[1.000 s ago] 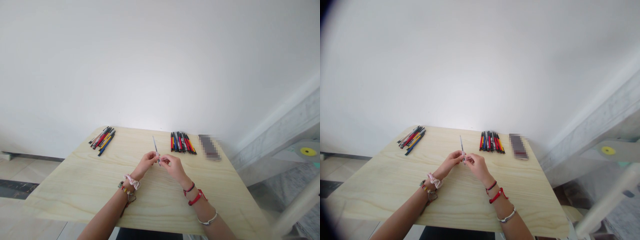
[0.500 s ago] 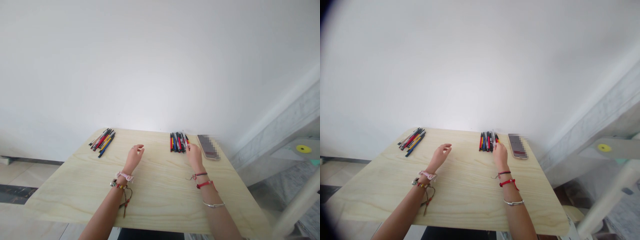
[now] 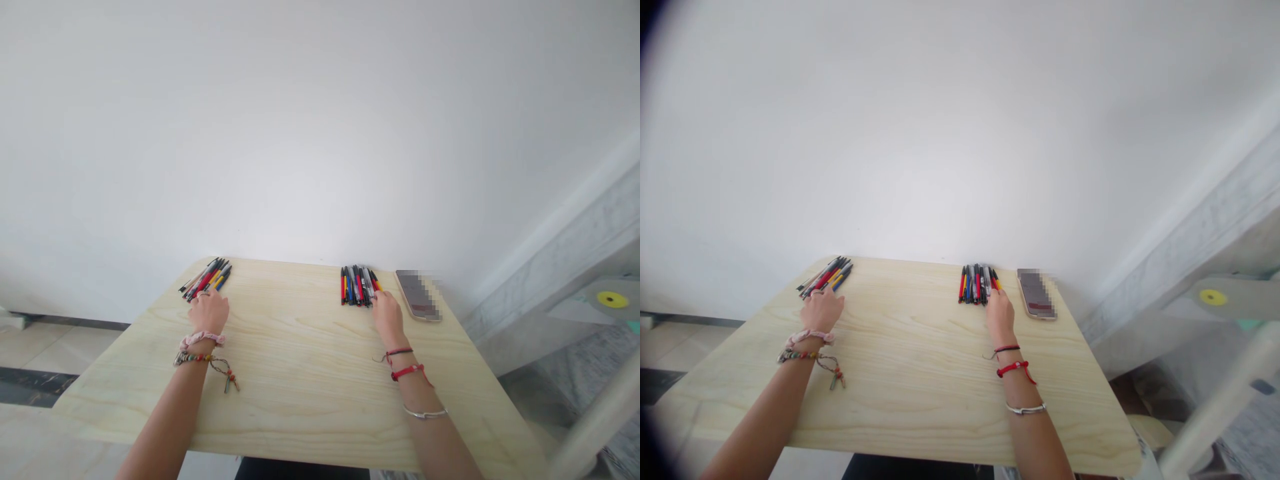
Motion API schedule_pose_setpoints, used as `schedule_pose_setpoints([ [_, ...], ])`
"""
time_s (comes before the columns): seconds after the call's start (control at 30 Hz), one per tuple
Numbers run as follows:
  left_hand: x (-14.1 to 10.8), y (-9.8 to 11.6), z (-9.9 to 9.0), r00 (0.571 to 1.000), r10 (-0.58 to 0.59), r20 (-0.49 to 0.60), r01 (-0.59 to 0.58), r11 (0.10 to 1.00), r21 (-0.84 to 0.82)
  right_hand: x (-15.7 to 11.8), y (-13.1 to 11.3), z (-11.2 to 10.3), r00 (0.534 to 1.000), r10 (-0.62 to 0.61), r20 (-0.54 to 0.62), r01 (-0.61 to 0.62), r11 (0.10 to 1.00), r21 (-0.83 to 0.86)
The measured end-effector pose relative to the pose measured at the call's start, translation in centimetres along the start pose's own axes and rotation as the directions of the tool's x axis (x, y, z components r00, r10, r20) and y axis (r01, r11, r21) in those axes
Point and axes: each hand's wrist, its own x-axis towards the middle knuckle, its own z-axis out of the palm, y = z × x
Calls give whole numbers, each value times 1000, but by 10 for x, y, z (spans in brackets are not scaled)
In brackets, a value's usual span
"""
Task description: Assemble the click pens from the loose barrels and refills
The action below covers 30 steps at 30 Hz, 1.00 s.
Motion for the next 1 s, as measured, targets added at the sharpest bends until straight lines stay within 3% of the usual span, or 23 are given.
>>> schedule_pose_setpoints([
  [0.2, -2, 2, 5, 998, 37, 45, -38, 999, 9, -6, 0, -3, 988, -11, -156, 22, 997, 69],
  [0.3, -3, 2, 2, 996, 39, 82, -37, 999, -29, -9, -4, -4, 970, -75, -230, 115, 979, 167],
  [0.37, -3, 5, -2, 990, 110, 90, -102, 991, -86, -12, -10, -4, 959, -141, -248, 209, 938, 275],
  [0.43, -5, 13, -8, 964, 252, 84, -233, 955, -181, -15, -18, -2, 955, -193, -228, 273, 871, 408],
  [0.57, -23, 47, -16, 849, 520, 95, -447, 801, -399, -23, -34, 4, 972, -228, -50, 205, 732, 649],
  [0.73, -63, 93, -12, 609, 789, 85, -668, 567, -482, -26, -41, 10, 970, -211, 117, 30, 587, 809],
  [0.8, -76, 105, -7, 539, 840, 60, -715, 494, -494, -25, -40, 12, 973, -183, 140, -16, 551, 834],
  [0.9, -88, 113, 0, 482, 876, 20, -747, 423, -513, -21, -36, 15, 981, -109, 160, -79, 529, 845],
  [1.0, -94, 113, 6, 468, 884, 0, -764, 404, -503, -20, -36, 20, 983, -35, 182, -136, 528, 838],
])
